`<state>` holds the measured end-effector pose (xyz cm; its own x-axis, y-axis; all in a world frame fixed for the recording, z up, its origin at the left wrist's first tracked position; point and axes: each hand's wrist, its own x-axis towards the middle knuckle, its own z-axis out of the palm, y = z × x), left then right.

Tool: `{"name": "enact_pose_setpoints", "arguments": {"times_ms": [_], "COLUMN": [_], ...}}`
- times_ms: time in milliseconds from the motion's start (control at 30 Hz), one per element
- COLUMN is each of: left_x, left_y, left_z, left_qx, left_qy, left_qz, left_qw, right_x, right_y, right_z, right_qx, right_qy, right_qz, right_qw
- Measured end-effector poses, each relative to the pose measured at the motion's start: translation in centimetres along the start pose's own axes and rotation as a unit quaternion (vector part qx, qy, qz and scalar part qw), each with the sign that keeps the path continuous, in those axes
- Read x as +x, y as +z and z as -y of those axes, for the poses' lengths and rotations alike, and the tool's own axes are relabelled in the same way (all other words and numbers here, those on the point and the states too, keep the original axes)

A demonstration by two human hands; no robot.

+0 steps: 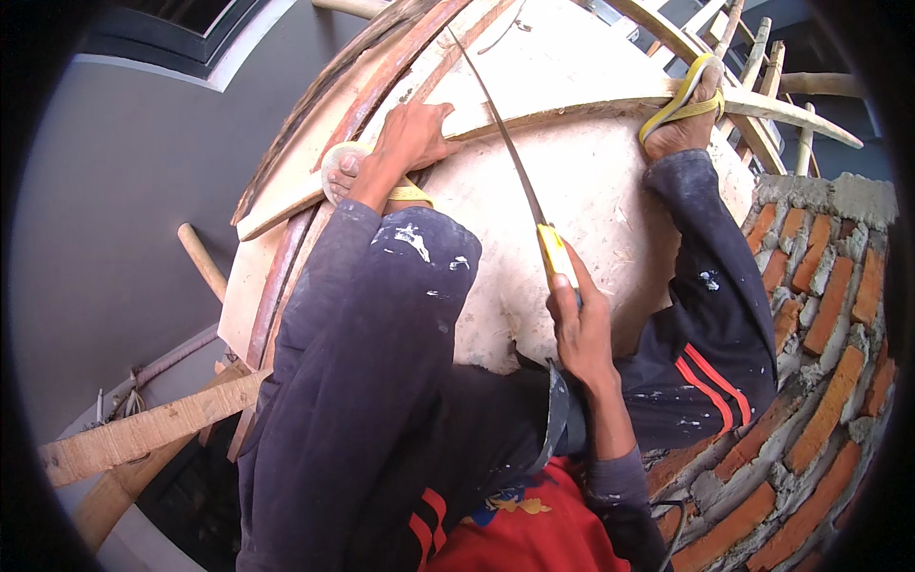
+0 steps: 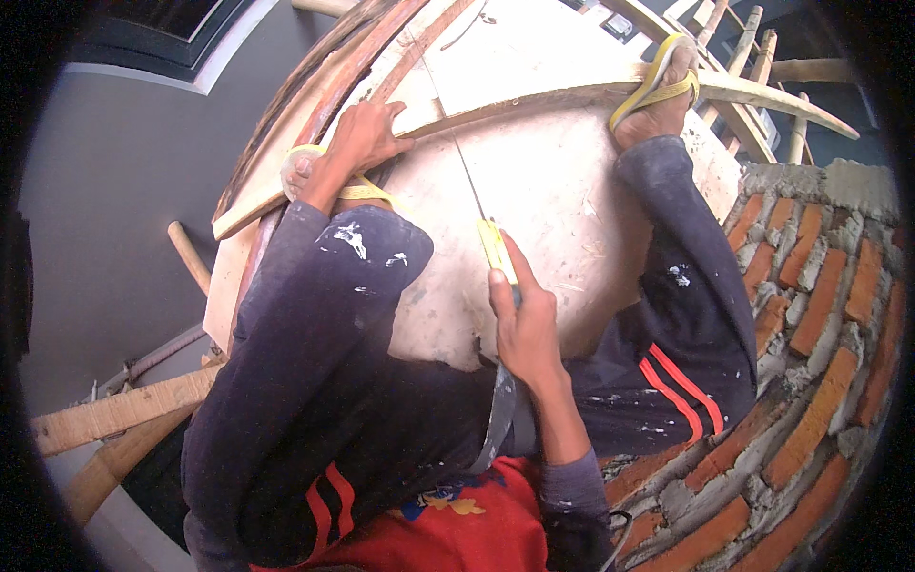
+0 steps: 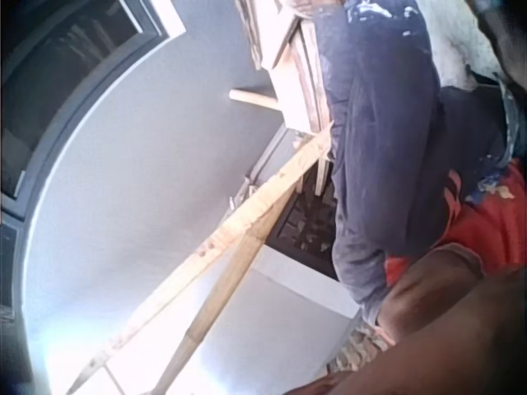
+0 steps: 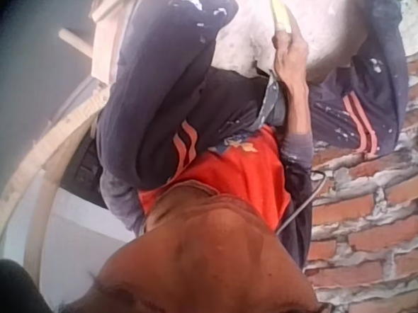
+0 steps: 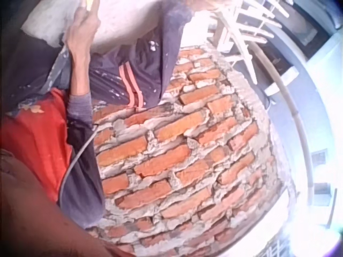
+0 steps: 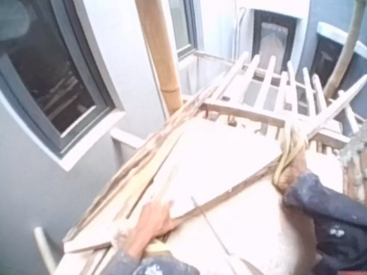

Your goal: The person positions a long wooden plank on a makeshift scaffold and uses a hand saw to cut it. They hold the wood steady with one hand while sawing with the other, eventually completing the cut.

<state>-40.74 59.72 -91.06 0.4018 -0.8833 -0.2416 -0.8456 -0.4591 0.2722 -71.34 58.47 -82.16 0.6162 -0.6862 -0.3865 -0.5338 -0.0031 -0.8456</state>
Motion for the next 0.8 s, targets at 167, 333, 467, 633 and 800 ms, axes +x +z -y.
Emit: {"name": "enact_pose_setpoints", "arguments": {"times_ms": [167, 333, 467, 633, 800], "left_x": [0.5, 0.0, -0.1, 0.9, 0.8], "left_y": [1.1, 1.5, 1.4, 2.0, 2.2], "left_z": [0.2, 0.0, -1.5, -1.2, -0.4], "left_qx": [0.027, 0.056, 0.079, 0.083, 0.077], "left_qy": [0.031, 0.038, -0.004, -0.008, -0.021], "left_qz": [-0.045, -0.094, -0.057, -0.040, -0.049], "left_qw": [0.998, 0.993, 0.995, 0.996, 0.996], "right_x": [-2.4, 1.8, -0.6, -3.1, 1.3], "right_y": [-0.8, -0.1, -0.6, -1.3, -0.4], "right_z": [-1.3, 0.7, 0.1, -0.7, 0.1], "right_qx": [0.000, -0.020, -0.032, 0.018, -0.001], "right_qy": [0.000, -0.019, -0.027, 0.003, -0.005], "right_qz": [-0.003, 0.002, -0.003, -0.011, 0.004], "right_qw": [1.000, 1.000, 0.999, 1.000, 1.000]}}
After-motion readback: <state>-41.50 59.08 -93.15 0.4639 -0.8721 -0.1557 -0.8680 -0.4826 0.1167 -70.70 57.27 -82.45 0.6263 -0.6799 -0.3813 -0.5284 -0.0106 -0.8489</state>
